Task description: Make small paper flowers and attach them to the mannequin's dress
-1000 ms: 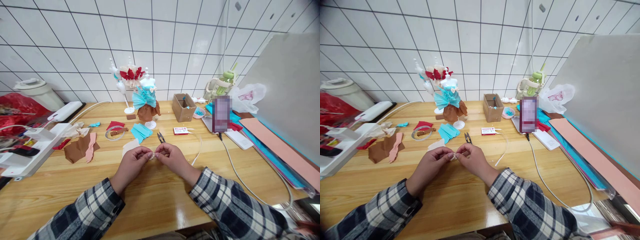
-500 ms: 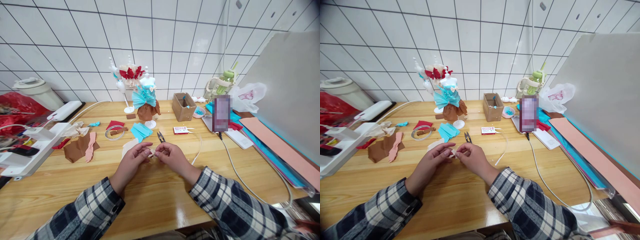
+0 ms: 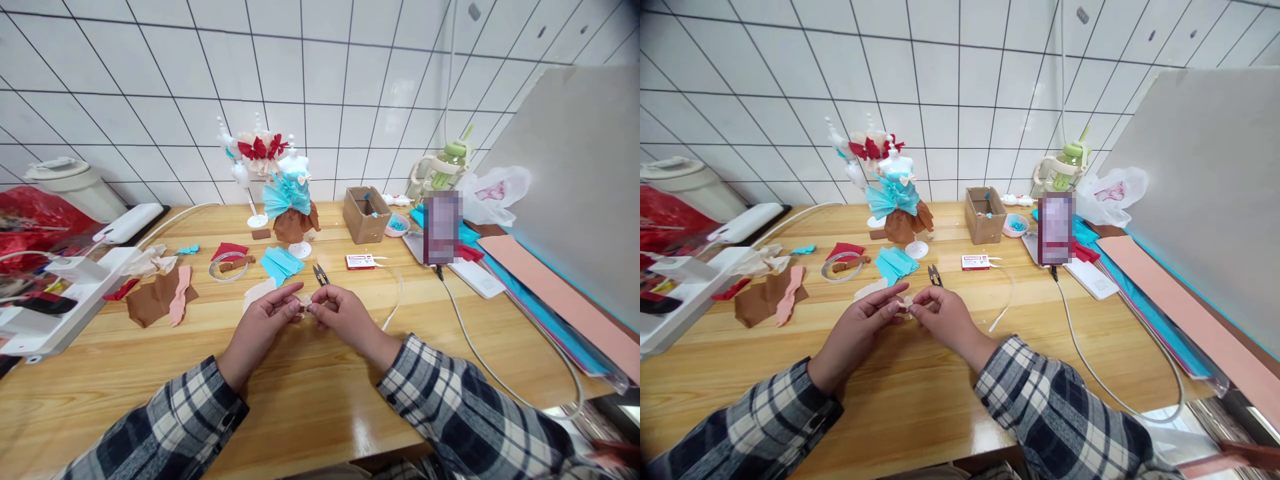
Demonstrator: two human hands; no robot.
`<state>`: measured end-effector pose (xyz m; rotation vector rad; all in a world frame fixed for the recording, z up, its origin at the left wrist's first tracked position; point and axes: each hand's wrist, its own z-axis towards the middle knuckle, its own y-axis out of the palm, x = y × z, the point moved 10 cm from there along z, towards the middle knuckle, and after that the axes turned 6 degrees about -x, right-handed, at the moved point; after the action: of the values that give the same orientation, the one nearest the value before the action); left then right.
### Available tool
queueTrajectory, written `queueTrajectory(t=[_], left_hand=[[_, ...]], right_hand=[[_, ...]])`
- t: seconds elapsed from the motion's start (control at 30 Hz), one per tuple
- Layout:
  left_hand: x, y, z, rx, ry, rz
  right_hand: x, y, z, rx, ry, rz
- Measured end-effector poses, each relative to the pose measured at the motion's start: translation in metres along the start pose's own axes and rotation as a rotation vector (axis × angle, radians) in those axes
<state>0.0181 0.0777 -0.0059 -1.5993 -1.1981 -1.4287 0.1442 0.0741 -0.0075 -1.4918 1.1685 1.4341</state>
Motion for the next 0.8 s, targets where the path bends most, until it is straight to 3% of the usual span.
queueTrajectory(t=[0.2, 0.3, 0.5, 0.63, 0.8], left_hand=[[-0.007, -0.004, 0.002, 0.045, -0.012, -0.017], [-0.003, -0.009, 0.002, 0.071, 0.013, 0.061], [0.02, -0.006, -0.002, 0.088, 0.092, 0.399], [0.026, 0.008, -0.004, 0.004, 0.139, 0.519], [0.023, 0.01, -0.003, -0.03, 0.159, 0.615]], right_hand=[[0.003, 0.002, 0.001, -0.007, -0.004, 0.097], [0.001, 0.003, 0.0, -0.017, -0.028, -0.04], [-0.03, -0.015, -0.009, 0.145, -0.221, -0.433], [-0.042, -0.003, -0.011, 0.056, -0.312, -0.561], [-0.043, 0.005, -0.01, 0.006, -0.333, -0.649]])
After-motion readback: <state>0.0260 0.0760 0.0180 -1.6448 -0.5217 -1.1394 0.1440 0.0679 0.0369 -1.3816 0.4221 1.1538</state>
